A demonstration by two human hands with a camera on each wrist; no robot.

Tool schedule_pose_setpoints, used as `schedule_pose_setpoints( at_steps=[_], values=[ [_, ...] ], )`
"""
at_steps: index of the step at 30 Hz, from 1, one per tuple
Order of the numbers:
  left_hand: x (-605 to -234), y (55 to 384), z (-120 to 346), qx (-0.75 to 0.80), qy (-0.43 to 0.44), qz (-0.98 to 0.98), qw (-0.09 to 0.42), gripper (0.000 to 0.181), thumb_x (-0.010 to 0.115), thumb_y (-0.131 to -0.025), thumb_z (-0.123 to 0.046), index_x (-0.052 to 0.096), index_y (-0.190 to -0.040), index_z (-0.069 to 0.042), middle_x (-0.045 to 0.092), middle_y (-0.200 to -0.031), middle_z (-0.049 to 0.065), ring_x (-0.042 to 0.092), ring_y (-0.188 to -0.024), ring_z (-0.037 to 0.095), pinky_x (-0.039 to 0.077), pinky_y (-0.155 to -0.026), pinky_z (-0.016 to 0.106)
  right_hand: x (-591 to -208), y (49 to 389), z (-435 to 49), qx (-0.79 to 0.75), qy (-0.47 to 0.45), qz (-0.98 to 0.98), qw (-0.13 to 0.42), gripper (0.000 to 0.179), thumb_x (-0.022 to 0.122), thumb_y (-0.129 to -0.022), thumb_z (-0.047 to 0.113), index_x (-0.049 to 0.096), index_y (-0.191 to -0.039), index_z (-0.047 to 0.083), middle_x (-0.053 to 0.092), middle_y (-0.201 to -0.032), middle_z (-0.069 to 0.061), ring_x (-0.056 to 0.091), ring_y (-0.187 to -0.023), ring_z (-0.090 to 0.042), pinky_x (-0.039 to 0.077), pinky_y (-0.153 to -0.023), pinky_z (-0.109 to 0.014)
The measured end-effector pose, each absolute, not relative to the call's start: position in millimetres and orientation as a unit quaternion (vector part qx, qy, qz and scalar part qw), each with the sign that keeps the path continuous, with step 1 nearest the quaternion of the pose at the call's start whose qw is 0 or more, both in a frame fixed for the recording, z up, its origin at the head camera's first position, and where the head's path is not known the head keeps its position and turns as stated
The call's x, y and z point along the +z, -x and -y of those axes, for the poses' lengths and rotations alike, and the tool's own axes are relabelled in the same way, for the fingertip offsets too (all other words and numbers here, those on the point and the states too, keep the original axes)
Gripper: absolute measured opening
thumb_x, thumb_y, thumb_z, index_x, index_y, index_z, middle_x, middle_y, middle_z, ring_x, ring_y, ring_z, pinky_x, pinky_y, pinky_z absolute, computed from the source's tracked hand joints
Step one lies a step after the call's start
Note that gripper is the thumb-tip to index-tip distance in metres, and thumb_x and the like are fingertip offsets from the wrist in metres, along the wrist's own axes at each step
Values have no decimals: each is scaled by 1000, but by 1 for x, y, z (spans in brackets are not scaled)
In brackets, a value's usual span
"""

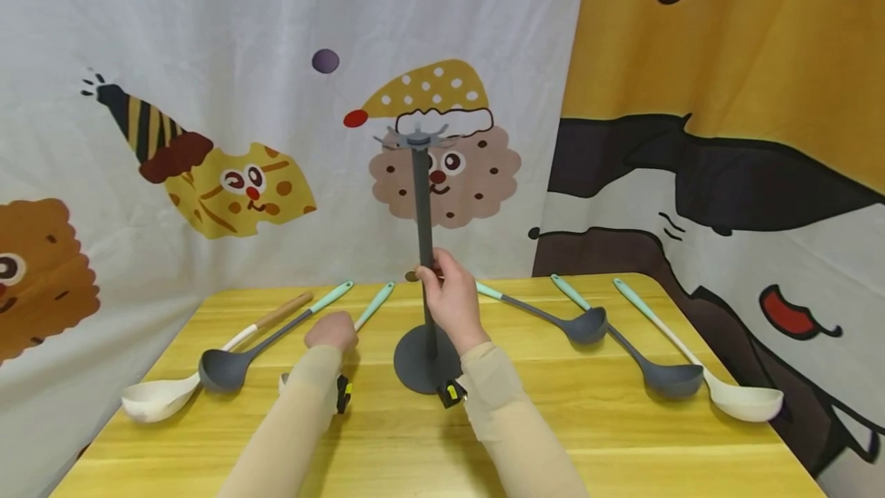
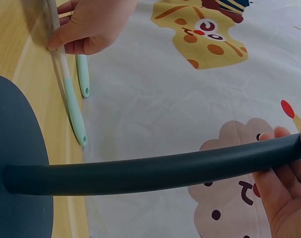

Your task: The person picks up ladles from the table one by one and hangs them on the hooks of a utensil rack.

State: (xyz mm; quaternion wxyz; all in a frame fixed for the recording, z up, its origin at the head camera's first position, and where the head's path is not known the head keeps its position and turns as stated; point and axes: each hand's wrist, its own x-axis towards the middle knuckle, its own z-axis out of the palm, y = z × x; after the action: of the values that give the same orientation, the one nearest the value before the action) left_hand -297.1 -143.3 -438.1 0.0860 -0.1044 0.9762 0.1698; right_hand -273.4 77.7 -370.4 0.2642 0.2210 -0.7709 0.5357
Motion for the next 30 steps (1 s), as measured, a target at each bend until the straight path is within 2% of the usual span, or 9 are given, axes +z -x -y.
schedule_pose_setpoints(
  at_steps=[6,11,16,22,26,30],
  values=[
    [-437,295,143,160,98,-979,74,15,57,-97,-11,68,-95,-1,62,-83,11,60,-76,24,53,-73,43,-370,273,-78,536,-221,771,264,10,63,-98,13,65,-107,9,69,-95,-5,66,-88,-17,57,-77,-37],
    [-435,297,143,171,92,-980,39,10,59,-94,-8,67,-91,-2,62,-80,11,62,-75,27,53,-68,45,-371,273,-78,537,-224,769,264,11,63,-98,13,64,-107,9,70,-95,-7,67,-88,-18,57,-76,-37],
    [-429,301,143,187,80,-979,-11,7,60,-92,-6,63,-98,-2,63,-81,12,64,-76,32,54,-65,50,-371,274,-78,538,-218,770,264,11,63,-98,14,64,-108,9,69,-95,-5,66,-89,-17,57,-76,-36],
    [-422,303,141,202,70,-976,-48,15,61,-92,-3,63,-106,0,63,-85,15,65,-79,34,55,-62,51,-370,273,-78,540,-218,768,265,11,63,-97,13,64,-107,8,69,-94,-4,66,-88,-18,57,-76,-37],
    [-421,304,141,207,64,-974,-73,26,63,-92,-3,63,-118,1,64,-92,17,65,-82,35,56,-62,50,-370,273,-78,540,-217,769,264,11,63,-98,13,65,-107,9,69,-94,-4,66,-88,-18,57,-76,-36],
    [-417,303,141,220,59,-969,-98,28,66,-89,-1,63,-117,-1,65,-90,15,65,-81,34,55,-62,49,-371,273,-78,538,-215,771,264,11,63,-98,14,65,-108,9,69,-94,-4,67,-88,-18,57,-76,-36]
  ],
)
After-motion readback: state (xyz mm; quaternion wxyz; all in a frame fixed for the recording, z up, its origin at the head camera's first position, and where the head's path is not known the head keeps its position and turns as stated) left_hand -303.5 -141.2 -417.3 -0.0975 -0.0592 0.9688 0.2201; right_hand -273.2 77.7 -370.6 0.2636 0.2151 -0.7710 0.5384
